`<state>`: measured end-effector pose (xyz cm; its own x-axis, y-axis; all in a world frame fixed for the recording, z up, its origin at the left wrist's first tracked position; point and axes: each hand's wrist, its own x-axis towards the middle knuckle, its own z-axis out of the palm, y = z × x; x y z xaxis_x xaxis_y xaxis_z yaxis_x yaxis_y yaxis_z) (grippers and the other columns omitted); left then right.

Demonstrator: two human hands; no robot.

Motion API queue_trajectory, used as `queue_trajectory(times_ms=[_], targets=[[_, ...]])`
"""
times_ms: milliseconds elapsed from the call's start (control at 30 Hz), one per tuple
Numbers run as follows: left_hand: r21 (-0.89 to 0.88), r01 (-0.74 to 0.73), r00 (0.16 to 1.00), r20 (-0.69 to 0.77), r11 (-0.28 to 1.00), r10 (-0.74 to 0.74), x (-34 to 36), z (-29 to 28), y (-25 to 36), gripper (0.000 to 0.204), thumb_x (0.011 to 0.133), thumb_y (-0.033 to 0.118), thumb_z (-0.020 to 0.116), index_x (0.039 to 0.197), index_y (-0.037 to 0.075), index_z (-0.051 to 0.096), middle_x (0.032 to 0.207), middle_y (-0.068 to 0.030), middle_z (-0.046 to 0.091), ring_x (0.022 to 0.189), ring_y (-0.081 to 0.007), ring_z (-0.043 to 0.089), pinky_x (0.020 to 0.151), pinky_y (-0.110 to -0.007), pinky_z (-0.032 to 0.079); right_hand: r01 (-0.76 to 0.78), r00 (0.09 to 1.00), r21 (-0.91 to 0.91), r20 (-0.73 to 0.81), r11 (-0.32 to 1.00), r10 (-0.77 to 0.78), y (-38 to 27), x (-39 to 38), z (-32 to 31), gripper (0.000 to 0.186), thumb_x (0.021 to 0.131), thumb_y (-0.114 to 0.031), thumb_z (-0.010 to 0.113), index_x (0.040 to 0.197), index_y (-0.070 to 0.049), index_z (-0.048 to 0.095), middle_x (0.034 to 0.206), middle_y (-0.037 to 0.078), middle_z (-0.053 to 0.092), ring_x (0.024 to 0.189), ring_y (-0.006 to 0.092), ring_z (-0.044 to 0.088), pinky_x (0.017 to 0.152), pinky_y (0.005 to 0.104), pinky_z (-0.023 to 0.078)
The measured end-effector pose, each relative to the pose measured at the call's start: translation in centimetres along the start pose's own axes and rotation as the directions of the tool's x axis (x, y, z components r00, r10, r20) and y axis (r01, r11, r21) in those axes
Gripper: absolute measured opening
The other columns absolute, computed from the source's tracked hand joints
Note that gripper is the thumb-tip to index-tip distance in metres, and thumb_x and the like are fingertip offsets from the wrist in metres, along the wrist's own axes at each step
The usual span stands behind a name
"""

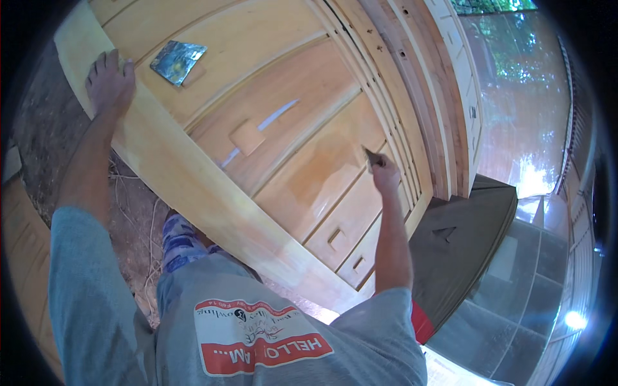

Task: The person sands the raised square details on a wooden door using a piece of sandpaper and applies a liquid finish with a brush.

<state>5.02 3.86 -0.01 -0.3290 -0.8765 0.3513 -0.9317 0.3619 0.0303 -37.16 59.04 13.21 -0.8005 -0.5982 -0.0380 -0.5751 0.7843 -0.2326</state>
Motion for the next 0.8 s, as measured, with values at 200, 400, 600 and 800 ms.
queue_trajectory(times_ms=[200, 400, 600, 800], targets=[[0.001, -0.021, 0.999, -0.025, 1.000, 0.021, -0.1, 0.6, -0.8, 0.052, 0.100, 0.046, 0.048, 0.143, 0.016, 0.050, 0.150, -0.0142, 0.047, 0.140, -0.0348, 0.042, 0.115, -0.051, 0.031, -0.067, 0.993, -0.102, 0.085, 0.993, 0.075, 1.9, 7.5, 0.5, 0.035, 0.080, -0.019, 0.061, 0.111, -0.012, 0.075, 0.092, 0.017, 0.074, 0.088, 0.0317, 0.072, 0.079, 0.0410, 0.056], [-0.045, -0.042, 0.999, -0.023, 0.998, 0.041, -0.2, 0.2, -0.9, 0.053, 0.101, 0.046, 0.046, 0.144, 0.016, 0.049, 0.151, -0.0159, 0.046, 0.140, -0.0370, 0.042, 0.115, -0.053, 0.032, -0.008, 0.994, -0.162, 0.103, 0.987, 0.025, 2.3, 8.6, 2.1, 0.028, 0.085, -0.019, 0.062, 0.108, -0.014, 0.075, 0.095, 0.013, 0.075, 0.088, 0.0318, 0.072, 0.079, 0.0417, 0.057], [-0.032, -0.045, 0.999, -0.030, 0.998, 0.044, -0.2, 0.5, -0.7, 0.055, 0.102, 0.047, 0.045, 0.146, 0.014, 0.048, 0.152, -0.0163, 0.045, 0.141, -0.0370, 0.041, 0.116, -0.053, 0.032, 0.047, 0.999, -0.210, 0.001, 0.977, -0.048, 1.9, 3.6, 5.5, 0.027, 0.082, -0.008, 0.064, 0.106, -0.013, 0.075, 0.099, 0.013, 0.074, 0.091, 0.0323, 0.071, 0.080, 0.0435, 0.057], [0.052, -0.016, 1.000, 0.001, 0.999, 0.016, 0.0, 1.0, -0.8, 0.056, 0.100, 0.049, 0.045, 0.147, 0.017, 0.048, 0.153, -0.0121, 0.044, 0.143, -0.0338, 0.039, 0.116, -0.052, 0.030, 0.220, 0.952, -0.199, -0.172, 0.955, -0.255, -2.4, -6.1, 8.8, 0.027, 0.075, -0.002, 0.067, 0.101, -0.010, 0.070, 0.091, 0.013, 0.067, 0.084, 0.0356, 0.066, 0.072, 0.0487, 0.055]])
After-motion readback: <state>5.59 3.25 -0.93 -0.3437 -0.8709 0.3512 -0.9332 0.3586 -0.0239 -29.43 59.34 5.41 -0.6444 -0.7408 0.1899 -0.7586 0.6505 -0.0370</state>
